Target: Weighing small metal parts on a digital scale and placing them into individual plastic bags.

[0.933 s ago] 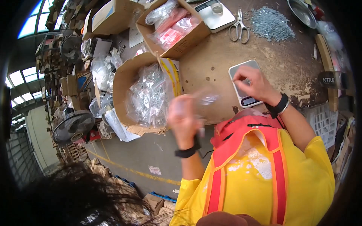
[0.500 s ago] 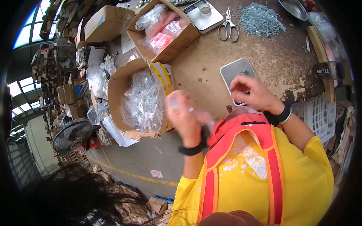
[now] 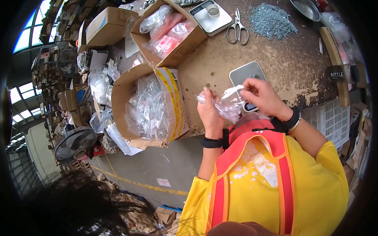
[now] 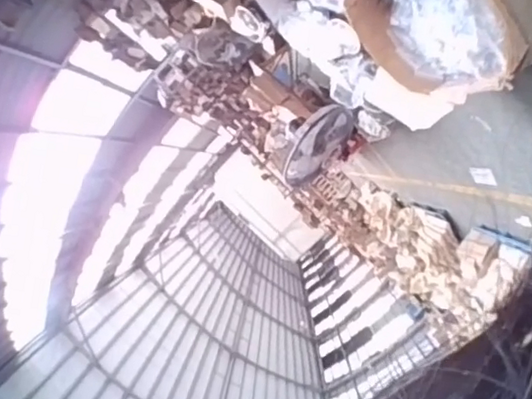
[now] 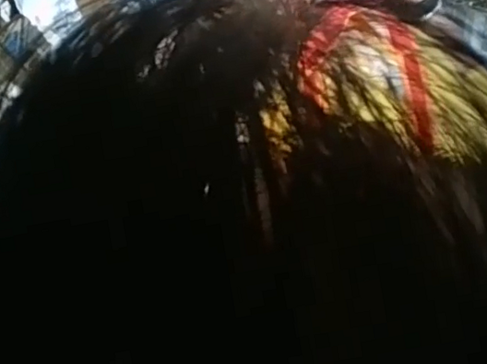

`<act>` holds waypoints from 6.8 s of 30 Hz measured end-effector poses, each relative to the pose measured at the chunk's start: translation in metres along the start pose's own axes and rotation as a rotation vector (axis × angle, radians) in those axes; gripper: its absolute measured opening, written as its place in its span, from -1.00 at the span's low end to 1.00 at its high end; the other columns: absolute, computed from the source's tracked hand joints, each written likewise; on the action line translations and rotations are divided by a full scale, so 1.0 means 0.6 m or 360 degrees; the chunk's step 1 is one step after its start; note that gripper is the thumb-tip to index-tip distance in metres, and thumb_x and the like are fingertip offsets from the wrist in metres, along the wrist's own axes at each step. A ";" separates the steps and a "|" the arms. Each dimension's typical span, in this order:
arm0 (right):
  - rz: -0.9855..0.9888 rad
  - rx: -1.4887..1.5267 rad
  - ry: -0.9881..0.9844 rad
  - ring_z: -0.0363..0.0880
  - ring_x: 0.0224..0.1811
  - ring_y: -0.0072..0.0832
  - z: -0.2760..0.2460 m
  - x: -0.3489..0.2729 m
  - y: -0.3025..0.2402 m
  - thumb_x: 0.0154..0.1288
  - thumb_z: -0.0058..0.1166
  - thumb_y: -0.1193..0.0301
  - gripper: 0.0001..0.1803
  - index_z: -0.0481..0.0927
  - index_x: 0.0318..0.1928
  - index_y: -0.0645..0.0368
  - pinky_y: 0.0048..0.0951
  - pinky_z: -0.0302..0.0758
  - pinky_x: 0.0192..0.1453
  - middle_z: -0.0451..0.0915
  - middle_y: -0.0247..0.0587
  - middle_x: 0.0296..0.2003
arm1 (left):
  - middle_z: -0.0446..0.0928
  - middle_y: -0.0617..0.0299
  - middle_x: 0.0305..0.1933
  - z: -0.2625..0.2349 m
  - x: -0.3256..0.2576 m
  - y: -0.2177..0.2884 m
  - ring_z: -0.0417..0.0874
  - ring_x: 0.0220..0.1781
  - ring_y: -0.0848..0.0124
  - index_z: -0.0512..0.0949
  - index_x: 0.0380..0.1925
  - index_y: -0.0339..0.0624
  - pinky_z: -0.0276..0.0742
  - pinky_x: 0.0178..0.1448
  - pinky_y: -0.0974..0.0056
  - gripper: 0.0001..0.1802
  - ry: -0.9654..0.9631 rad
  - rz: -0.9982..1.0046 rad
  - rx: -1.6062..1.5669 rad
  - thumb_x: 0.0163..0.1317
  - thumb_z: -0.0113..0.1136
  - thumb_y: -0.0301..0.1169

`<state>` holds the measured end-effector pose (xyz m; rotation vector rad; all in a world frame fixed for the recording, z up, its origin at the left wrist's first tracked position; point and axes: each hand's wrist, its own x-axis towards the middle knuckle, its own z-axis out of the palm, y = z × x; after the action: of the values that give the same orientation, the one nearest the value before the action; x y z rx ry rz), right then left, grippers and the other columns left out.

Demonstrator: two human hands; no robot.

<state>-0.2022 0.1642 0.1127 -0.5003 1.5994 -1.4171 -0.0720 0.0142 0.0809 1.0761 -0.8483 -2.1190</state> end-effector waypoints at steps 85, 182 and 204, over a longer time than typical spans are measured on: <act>-0.0517 -0.1162 0.0155 0.62 -0.02 -0.13 -0.121 0.050 0.072 0.04 0.43 0.51 -0.53 0.56 -0.01 0.22 -0.25 0.58 0.09 0.59 -0.05 -0.12 | 0.53 0.42 -0.38 -0.079 -0.039 0.032 0.43 -0.36 0.63 0.65 -0.30 -0.31 0.38 -0.24 0.45 -0.86 0.0040 0.0470 0.1272 0.36 0.37 -0.44; -0.0778 -0.1401 0.0330 0.41 0.26 0.04 -0.071 0.042 0.141 -0.03 0.46 0.50 -0.08 0.32 0.39 0.18 -0.08 0.38 0.43 0.45 0.04 0.19 | 0.54 0.27 -0.44 -0.157 -0.035 -0.011 0.53 -0.44 0.50 0.52 -0.25 -0.28 0.51 -0.29 0.30 -0.85 0.0231 0.0450 0.1393 0.36 0.28 -0.44; -0.0579 -0.1119 0.0700 0.51 0.23 -0.08 -0.134 -0.036 0.146 0.15 0.43 0.42 -0.14 0.28 0.43 0.20 -0.14 0.39 0.38 0.53 0.00 0.13 | 0.43 0.34 -0.52 -0.137 -0.045 0.013 0.43 -0.55 0.56 0.44 -0.31 -0.21 0.35 -0.44 0.40 -0.83 0.0258 0.0378 0.1157 0.39 0.27 -0.49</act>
<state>-0.2348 0.2486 0.0325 -0.9719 2.4786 -1.2386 0.0121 0.0080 0.0607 1.3833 -1.6365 -1.5175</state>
